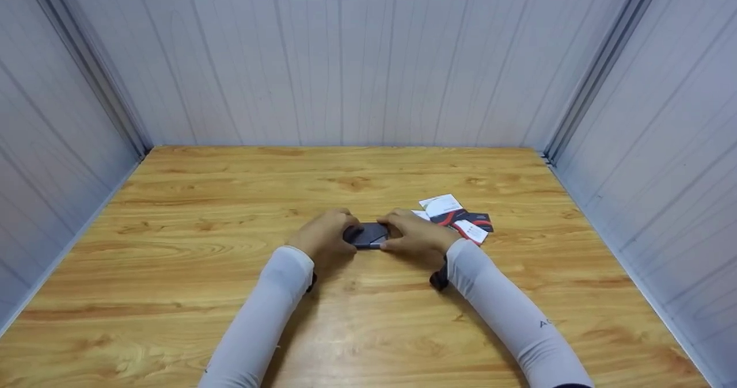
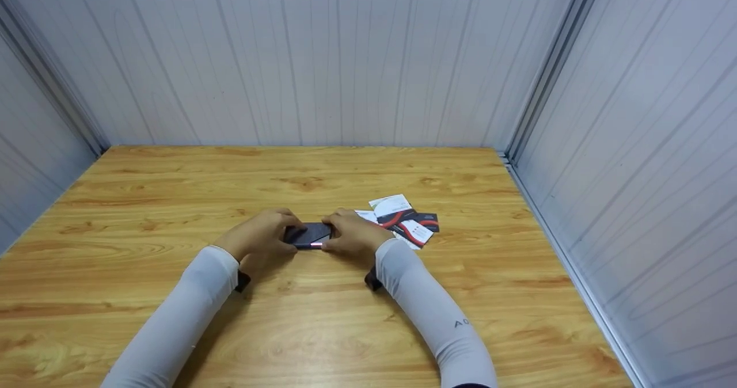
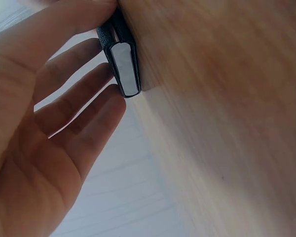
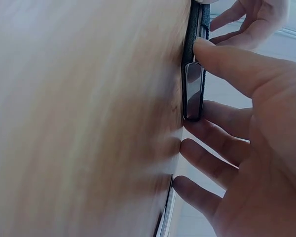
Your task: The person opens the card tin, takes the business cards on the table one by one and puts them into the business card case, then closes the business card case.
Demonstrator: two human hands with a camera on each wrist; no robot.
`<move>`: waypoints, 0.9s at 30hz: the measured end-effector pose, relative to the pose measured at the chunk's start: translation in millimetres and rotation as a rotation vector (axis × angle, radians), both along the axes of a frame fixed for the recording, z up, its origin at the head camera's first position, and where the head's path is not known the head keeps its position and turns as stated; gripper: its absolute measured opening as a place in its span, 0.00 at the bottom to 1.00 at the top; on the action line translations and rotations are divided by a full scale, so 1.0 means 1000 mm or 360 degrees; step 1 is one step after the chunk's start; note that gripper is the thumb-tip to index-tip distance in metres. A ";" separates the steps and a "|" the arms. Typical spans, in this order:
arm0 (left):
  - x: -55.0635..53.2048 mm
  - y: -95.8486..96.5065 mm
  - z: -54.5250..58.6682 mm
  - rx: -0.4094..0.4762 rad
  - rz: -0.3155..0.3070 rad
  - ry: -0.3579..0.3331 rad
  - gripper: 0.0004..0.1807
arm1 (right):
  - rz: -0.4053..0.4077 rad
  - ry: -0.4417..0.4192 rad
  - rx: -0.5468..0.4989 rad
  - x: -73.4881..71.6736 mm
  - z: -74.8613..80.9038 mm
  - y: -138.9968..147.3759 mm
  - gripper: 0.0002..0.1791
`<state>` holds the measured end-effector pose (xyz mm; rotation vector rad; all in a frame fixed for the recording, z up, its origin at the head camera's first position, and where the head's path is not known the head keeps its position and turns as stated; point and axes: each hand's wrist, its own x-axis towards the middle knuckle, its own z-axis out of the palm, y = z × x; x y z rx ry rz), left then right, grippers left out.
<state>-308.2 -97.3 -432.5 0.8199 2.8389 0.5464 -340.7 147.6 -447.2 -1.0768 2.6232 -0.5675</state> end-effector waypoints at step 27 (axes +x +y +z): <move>-0.012 -0.002 0.002 0.0075 -0.0084 -0.0027 0.21 | 0.0003 -0.0058 -0.0037 -0.004 0.001 0.001 0.34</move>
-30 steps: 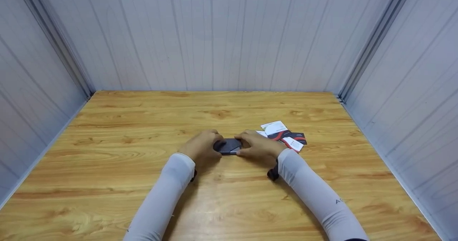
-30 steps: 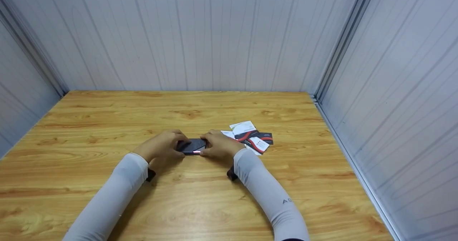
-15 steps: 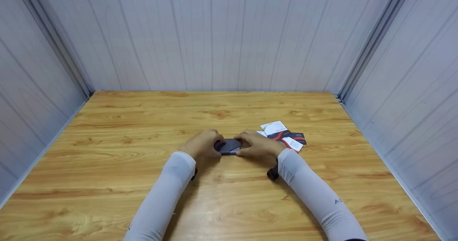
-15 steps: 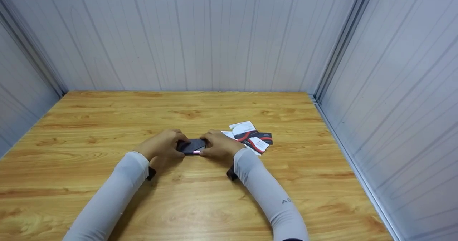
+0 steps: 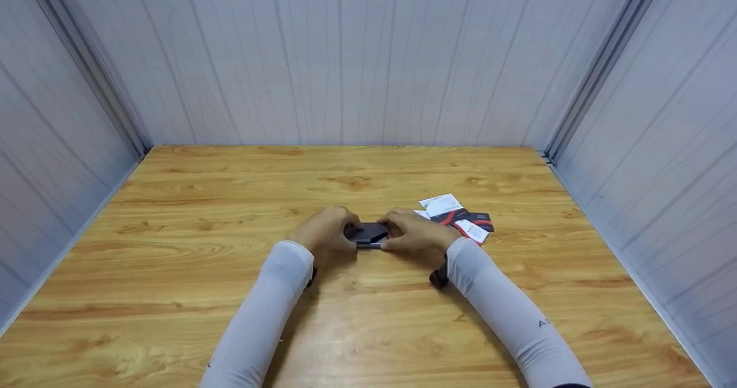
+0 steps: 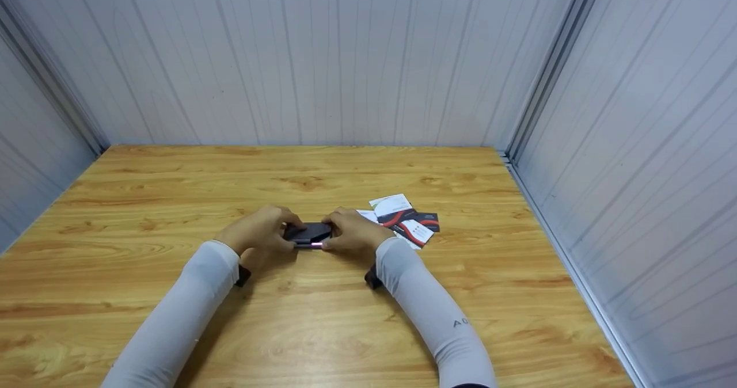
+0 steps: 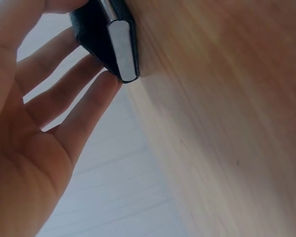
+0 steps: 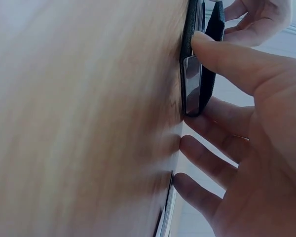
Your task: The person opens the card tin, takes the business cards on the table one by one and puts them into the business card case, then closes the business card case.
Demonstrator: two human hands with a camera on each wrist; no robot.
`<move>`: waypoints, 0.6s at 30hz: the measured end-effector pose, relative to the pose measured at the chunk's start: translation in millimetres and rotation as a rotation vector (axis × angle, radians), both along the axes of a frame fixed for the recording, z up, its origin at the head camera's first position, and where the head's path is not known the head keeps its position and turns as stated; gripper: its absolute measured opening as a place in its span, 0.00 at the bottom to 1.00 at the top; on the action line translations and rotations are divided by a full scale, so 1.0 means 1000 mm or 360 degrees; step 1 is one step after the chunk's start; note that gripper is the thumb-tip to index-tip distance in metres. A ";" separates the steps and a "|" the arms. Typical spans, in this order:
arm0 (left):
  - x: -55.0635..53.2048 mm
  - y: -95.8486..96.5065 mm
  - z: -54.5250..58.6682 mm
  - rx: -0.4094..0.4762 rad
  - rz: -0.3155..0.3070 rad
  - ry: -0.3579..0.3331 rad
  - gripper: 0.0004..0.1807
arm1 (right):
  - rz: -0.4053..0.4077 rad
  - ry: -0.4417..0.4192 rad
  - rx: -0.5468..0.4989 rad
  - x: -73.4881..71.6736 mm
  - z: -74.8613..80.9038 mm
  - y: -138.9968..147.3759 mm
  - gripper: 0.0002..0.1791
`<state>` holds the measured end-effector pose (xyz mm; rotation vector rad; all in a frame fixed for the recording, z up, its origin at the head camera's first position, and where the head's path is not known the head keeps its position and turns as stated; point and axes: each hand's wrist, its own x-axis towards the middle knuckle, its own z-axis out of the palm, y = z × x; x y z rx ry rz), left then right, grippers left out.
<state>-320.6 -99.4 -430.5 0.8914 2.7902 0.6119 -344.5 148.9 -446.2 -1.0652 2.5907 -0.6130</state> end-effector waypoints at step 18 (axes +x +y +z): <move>-0.003 -0.013 0.007 0.0214 0.0087 -0.0085 0.07 | -0.0059 0.0054 -0.0040 -0.001 -0.004 0.003 0.32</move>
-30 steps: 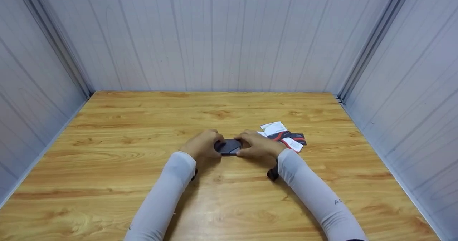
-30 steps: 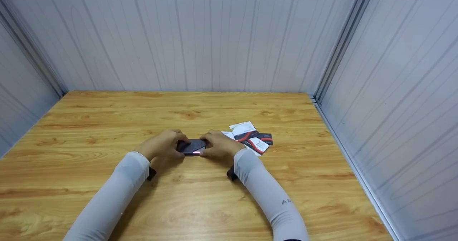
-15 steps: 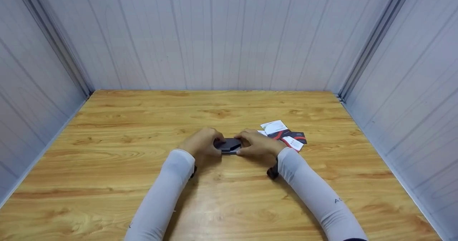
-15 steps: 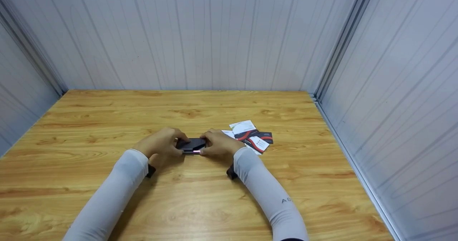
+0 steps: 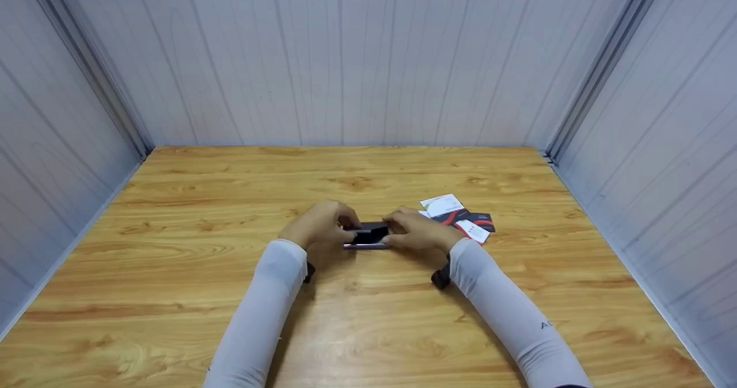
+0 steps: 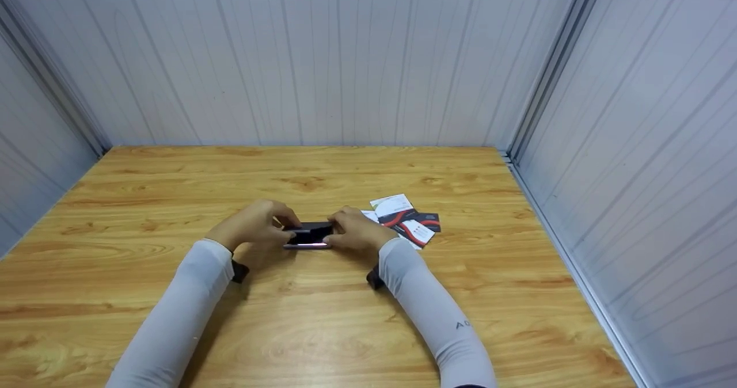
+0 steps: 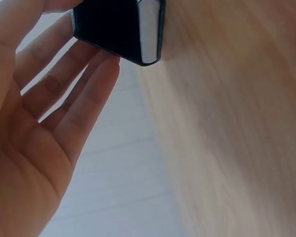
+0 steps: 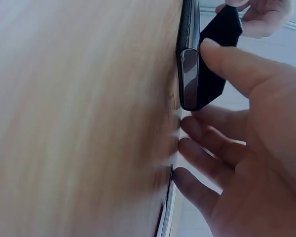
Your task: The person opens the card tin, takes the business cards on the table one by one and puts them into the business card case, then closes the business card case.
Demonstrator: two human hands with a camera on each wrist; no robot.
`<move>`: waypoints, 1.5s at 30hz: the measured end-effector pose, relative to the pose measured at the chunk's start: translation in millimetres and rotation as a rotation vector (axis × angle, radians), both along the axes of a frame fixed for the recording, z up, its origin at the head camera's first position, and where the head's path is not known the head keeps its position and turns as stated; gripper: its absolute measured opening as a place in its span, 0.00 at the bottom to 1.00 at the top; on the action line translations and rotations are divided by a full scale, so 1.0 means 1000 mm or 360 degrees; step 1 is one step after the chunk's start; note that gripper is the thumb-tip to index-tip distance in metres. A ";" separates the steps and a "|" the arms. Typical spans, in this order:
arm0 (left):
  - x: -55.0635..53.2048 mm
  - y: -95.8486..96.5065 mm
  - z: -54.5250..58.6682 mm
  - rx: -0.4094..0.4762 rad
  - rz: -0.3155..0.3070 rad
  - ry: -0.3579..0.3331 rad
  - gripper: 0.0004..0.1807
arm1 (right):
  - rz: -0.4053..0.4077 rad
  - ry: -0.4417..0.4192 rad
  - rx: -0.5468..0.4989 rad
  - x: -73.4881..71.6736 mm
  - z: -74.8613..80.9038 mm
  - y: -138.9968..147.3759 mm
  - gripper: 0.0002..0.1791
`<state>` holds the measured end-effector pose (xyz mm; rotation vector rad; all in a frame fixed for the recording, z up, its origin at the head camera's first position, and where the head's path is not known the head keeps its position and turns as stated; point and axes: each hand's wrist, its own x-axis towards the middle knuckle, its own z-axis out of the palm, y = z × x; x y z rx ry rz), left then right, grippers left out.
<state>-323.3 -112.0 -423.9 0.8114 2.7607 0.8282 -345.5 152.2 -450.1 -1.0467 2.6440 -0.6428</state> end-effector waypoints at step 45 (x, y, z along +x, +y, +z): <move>-0.012 0.000 -0.007 -0.0146 0.0284 0.0322 0.29 | -0.0133 -0.0088 -0.0062 -0.002 0.001 0.000 0.32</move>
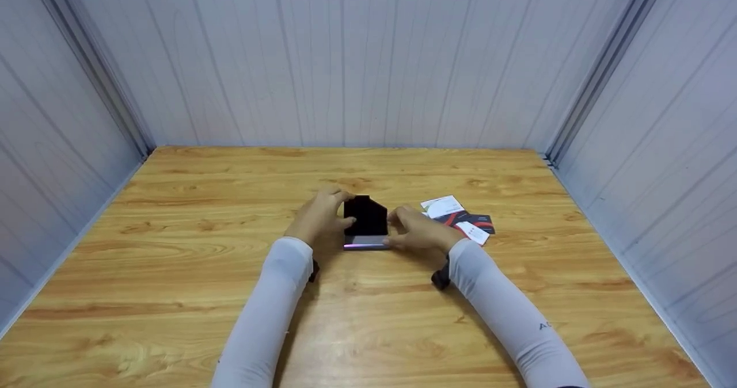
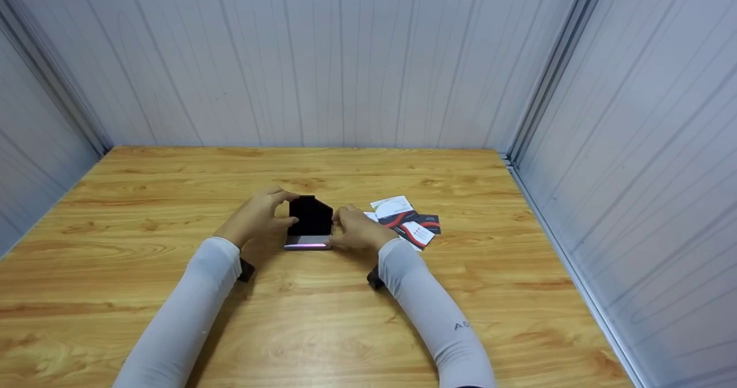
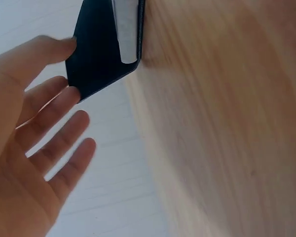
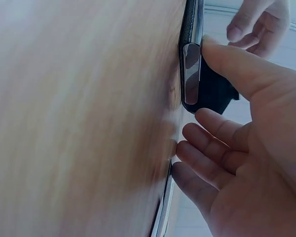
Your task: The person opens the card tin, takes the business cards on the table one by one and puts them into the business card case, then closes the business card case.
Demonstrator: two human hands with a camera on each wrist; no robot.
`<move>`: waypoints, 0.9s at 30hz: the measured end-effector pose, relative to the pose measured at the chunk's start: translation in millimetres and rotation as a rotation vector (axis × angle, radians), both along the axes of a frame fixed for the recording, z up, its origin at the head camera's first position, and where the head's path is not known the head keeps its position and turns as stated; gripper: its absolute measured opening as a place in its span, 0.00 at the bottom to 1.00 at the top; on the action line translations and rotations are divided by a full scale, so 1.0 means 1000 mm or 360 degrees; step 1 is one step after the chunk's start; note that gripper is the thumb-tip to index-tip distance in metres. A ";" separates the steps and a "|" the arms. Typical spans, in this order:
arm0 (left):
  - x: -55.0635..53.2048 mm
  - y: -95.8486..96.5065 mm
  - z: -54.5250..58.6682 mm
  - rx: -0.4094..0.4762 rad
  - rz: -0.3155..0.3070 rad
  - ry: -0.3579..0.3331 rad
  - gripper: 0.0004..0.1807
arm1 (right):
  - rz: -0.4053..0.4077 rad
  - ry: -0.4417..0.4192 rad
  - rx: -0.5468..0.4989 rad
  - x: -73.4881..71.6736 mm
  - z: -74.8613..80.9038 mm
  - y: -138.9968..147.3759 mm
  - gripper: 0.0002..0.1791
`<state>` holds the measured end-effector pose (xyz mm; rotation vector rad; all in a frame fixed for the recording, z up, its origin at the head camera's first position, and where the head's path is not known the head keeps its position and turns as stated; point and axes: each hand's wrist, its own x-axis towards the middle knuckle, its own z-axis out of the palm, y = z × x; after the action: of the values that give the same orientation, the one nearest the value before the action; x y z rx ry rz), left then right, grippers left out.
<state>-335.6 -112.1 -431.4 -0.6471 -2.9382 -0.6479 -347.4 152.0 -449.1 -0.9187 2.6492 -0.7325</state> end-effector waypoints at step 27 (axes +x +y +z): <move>0.002 -0.006 -0.010 -0.0036 -0.0134 -0.0688 0.53 | -0.0043 -0.0047 0.0046 0.004 0.003 0.000 0.34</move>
<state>-334.0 -118.2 -441.2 -0.7152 -3.3297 -0.8614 -343.8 152.4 -445.8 -0.8593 2.6447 -0.7064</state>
